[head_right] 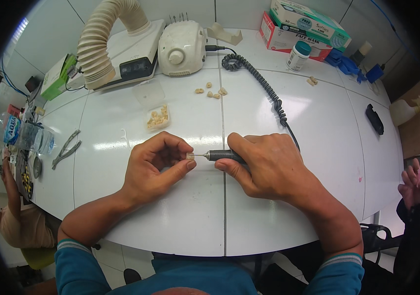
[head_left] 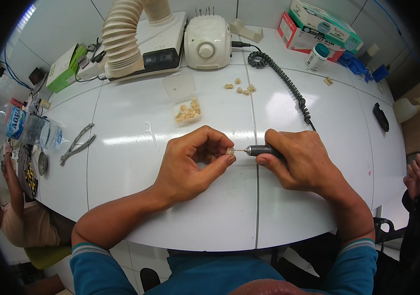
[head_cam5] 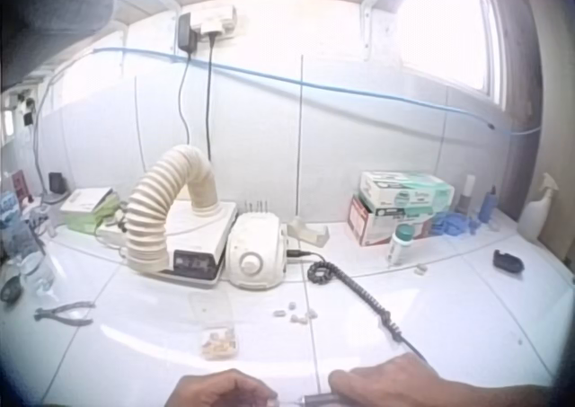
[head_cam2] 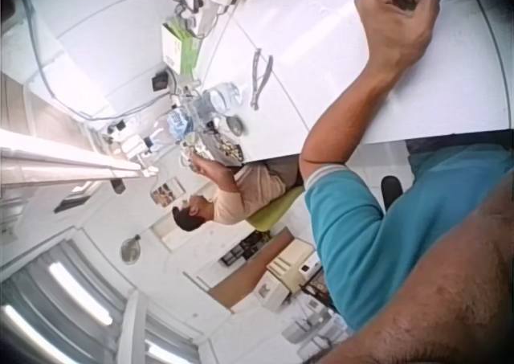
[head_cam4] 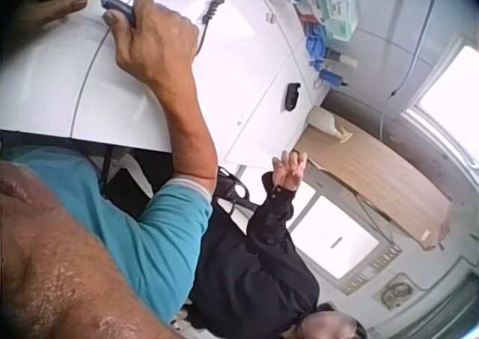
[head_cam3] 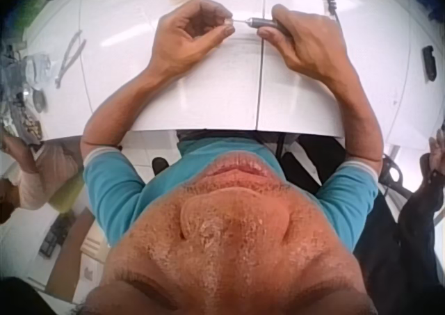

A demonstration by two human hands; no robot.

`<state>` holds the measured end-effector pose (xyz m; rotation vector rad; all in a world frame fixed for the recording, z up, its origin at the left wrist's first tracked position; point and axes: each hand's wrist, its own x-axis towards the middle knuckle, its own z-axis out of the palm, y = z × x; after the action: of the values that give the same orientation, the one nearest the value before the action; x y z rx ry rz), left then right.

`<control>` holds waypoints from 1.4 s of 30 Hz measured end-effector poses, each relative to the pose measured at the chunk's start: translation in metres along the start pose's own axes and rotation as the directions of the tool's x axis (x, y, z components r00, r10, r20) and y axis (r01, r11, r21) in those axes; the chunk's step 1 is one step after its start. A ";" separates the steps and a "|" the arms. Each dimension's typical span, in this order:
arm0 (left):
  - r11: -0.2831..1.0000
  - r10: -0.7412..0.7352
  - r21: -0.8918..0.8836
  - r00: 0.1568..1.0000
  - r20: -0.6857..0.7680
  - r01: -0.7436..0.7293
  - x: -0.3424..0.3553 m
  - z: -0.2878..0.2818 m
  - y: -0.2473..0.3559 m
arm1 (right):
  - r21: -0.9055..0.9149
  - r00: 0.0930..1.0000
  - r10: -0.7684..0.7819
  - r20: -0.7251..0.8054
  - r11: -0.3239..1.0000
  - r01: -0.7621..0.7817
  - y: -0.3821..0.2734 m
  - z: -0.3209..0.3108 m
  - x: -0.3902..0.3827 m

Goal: The person picks up a dental crown and a rotary tool, then grinds the dental crown using the rotary tool.

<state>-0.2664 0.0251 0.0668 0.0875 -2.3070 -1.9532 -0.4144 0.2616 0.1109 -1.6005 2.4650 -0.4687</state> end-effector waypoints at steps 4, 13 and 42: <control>1.000 -0.012 0.014 1.000 0.002 0.012 0.000 0.000 0.002 | 0.000 1.000 -0.003 -0.005 1.000 0.003 0.000 0.000 0.000; 0.999 0.007 -0.034 1.000 -0.024 -0.008 0.001 0.002 -0.002 | 0.043 0.997 -0.016 -0.074 0.999 0.019 0.005 0.000 -0.001; 0.998 -0.060 -0.027 0.998 -0.013 0.059 0.000 0.001 0.003 | 0.046 1.000 0.016 0.021 0.999 -0.017 -0.006 -0.001 -0.001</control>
<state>-0.2663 0.0262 0.0692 0.1686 -2.2950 -2.0037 -0.4093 0.2607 0.1135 -1.5585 2.4321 -0.5004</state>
